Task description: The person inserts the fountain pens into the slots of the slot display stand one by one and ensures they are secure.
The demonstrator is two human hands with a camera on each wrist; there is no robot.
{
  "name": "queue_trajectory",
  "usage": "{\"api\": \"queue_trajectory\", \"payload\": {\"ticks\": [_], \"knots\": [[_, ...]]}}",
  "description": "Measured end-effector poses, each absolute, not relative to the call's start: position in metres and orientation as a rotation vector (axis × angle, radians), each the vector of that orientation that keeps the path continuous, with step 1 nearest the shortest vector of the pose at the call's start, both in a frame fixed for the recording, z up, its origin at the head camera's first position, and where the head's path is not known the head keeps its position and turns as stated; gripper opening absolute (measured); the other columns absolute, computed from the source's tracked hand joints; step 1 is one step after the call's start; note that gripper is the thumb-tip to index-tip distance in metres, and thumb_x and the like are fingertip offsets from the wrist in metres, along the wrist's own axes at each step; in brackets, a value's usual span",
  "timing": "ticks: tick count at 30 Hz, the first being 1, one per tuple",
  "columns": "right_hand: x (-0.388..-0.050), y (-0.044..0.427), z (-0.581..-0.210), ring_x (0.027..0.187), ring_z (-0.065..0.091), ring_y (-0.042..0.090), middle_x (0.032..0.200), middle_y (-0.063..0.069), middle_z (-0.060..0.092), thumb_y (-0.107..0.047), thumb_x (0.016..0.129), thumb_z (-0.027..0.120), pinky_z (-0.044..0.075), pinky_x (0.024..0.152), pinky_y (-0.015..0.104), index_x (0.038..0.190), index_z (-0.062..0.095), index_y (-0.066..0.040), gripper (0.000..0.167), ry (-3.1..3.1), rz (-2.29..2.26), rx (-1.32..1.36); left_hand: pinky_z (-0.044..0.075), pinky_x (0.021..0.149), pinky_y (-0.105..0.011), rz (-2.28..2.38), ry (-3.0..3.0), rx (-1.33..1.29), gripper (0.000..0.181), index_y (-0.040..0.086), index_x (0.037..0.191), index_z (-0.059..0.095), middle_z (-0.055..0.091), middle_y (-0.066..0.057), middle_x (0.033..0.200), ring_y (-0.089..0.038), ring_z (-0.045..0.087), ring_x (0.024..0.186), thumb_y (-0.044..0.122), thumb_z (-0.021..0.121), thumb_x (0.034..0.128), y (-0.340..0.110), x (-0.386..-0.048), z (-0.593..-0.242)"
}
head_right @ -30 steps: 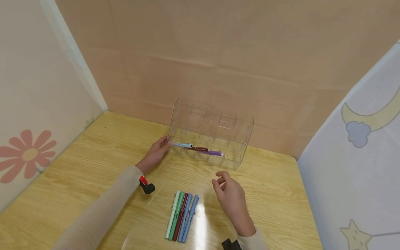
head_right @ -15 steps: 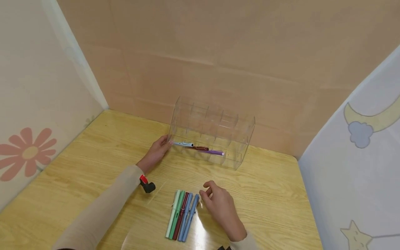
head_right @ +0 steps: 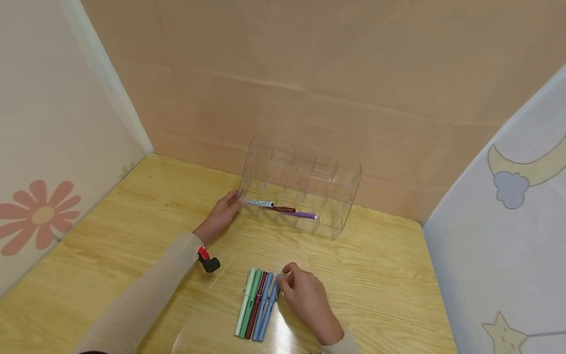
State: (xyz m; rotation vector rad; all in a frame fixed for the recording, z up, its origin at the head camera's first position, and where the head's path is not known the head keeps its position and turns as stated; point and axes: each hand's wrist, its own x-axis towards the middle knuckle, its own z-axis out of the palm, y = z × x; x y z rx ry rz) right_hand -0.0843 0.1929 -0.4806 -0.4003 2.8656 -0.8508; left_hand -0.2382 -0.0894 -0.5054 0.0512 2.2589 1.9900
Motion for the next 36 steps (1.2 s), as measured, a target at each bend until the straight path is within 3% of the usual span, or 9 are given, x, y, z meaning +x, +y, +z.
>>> {"api": "queue_trajectory", "payload": {"ticks": [20,36], "knots": [[-0.0806,0.1895,-0.4859,0.053,0.041,-0.004,0.067,-0.016,0.055,-0.033,0.101,0.074,0.036,0.048,0.018,0.119,0.071,-0.008,0.031,2.825,-0.798,-0.534,0.032,0.132,-0.055,2.026,2.214,0.022,0.065,0.002,0.166,0.031,0.036,-0.023,0.171,-0.040,0.034,0.161,0.032,0.055,0.1130,-0.0885,-0.2360,-0.5038],[-0.0813,0.1908,-0.4827,0.051,0.037,0.001,0.062,-0.011,0.047,-0.022,0.096,0.077,0.029,0.044,0.019,0.105,0.067,-0.010,0.018,2.906,-0.669,-0.509,0.030,0.133,-0.055,2.029,2.212,0.042,0.065,0.001,0.166,0.029,0.035,-0.024,0.172,-0.040,0.032,0.162,0.031,0.053,0.1136,-0.0885,-0.2357,-0.5030]]}}
